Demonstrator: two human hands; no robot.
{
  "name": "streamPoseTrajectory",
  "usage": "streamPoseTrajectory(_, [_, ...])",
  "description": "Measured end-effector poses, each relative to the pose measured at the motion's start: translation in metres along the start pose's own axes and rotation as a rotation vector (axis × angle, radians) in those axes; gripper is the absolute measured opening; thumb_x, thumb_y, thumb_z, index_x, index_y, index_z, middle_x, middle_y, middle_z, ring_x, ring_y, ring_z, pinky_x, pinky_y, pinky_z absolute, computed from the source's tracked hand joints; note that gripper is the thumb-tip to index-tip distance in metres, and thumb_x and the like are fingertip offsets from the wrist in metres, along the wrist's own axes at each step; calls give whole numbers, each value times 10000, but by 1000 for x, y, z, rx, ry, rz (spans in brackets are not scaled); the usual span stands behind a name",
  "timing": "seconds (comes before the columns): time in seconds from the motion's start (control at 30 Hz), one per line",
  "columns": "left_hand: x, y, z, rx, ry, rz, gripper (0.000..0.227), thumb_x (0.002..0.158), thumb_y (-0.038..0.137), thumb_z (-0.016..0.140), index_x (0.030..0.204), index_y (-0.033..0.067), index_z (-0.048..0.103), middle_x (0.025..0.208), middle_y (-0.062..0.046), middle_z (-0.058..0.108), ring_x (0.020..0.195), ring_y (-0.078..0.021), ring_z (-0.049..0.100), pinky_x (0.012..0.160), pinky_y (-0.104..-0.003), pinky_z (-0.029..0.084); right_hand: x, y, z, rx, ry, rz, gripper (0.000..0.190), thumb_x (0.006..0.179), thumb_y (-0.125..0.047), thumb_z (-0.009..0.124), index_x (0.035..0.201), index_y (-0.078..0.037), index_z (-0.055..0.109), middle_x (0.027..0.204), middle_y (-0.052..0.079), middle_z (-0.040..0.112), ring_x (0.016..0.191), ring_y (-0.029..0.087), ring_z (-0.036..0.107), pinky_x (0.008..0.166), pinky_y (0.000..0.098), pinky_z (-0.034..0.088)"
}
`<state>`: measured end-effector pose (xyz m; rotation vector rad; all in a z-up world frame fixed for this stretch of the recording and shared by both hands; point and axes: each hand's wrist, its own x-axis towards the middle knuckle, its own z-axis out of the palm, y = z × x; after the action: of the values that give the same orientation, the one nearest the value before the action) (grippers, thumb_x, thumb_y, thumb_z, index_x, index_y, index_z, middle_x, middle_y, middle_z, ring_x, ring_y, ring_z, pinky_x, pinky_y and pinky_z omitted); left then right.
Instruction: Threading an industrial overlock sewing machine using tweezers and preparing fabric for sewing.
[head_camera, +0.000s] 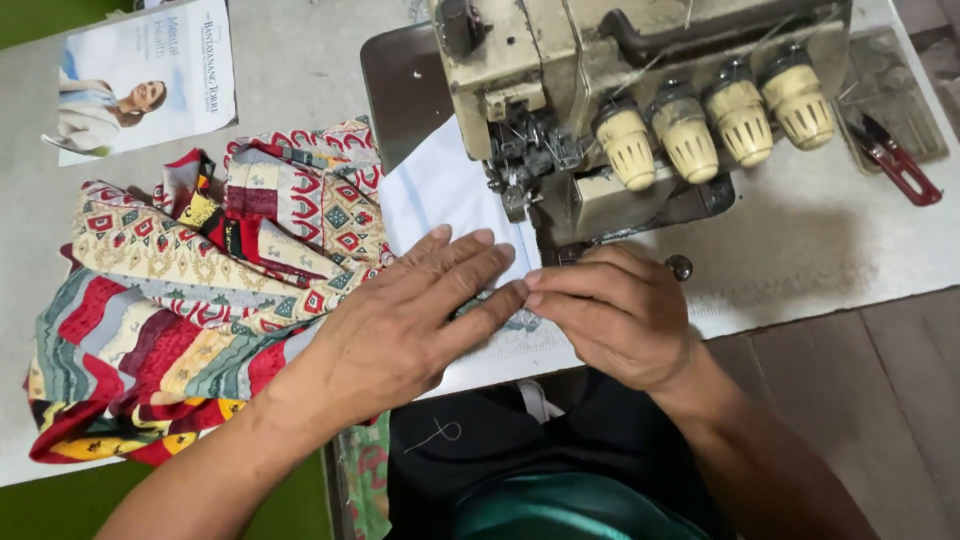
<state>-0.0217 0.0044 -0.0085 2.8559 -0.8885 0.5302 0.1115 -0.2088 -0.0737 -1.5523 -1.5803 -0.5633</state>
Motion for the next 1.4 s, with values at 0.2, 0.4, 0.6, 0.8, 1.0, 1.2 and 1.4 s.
streamPoseTrajectory(0.2, [2,-5,-1,-59,-3,-24,342,1015,22,506,1350,7,571,1427,-209,558,1365,-406,511,1190,-553,364,10,0,1,-4,39,-49,115,945,29,716,1048,-21,731,1125,105,703,830,250,639,723,345,547])
streamPoseTrajectory(0.4, [1,-12,-4,9,12,54,383,1028,-21,442,1380,54,571,1423,-179,569,1343,-381,542,1179,-556,392,9,6,3,6,47,1,129,922,-6,764,1045,-33,734,1086,120,673,852,258,670,733,347,578])
streamPoseTrajectory(0.6, [6,-16,-5,-54,17,23,295,1022,68,571,1312,32,613,1376,-188,596,1309,-405,555,1155,-585,397,0,13,11,-52,30,75,212,885,-19,847,1058,-90,746,957,54,542,717,199,593,571,327,512])
streamPoseTrajectory(0.8, [14,-17,-4,-85,53,-8,352,999,219,670,1264,-11,640,1319,-207,639,1275,-428,586,1144,-575,415,13,9,2,-46,-9,100,214,882,-18,791,1091,-37,747,922,79,562,700,205,607,544,303,515])
streamPoseTrajectory(1.0, [14,-25,1,-59,24,2,358,965,104,628,1288,-49,623,1349,-248,603,1322,-455,535,1172,-581,374,23,-2,0,-124,28,131,249,903,-151,814,1098,-14,740,909,88,590,710,199,625,568,302,554])
streamPoseTrajectory(1.2, [14,-28,6,-35,29,-5,385,958,44,596,1312,-108,591,1363,-297,577,1325,-487,526,1189,-572,367,27,-20,7,-242,75,152,270,957,-190,750,1114,29,739,795,59,608,606,182,606,538,315,551])
streamPoseTrajectory(1.4, [19,-28,5,-42,51,-95,387,1004,103,588,1338,-91,581,1340,-273,611,1322,-457,545,1179,-538,390,7,-34,25,-461,-34,274,492,1040,-357,709,1411,-87,529,808,-26,672,496,115,492,429,298,420])
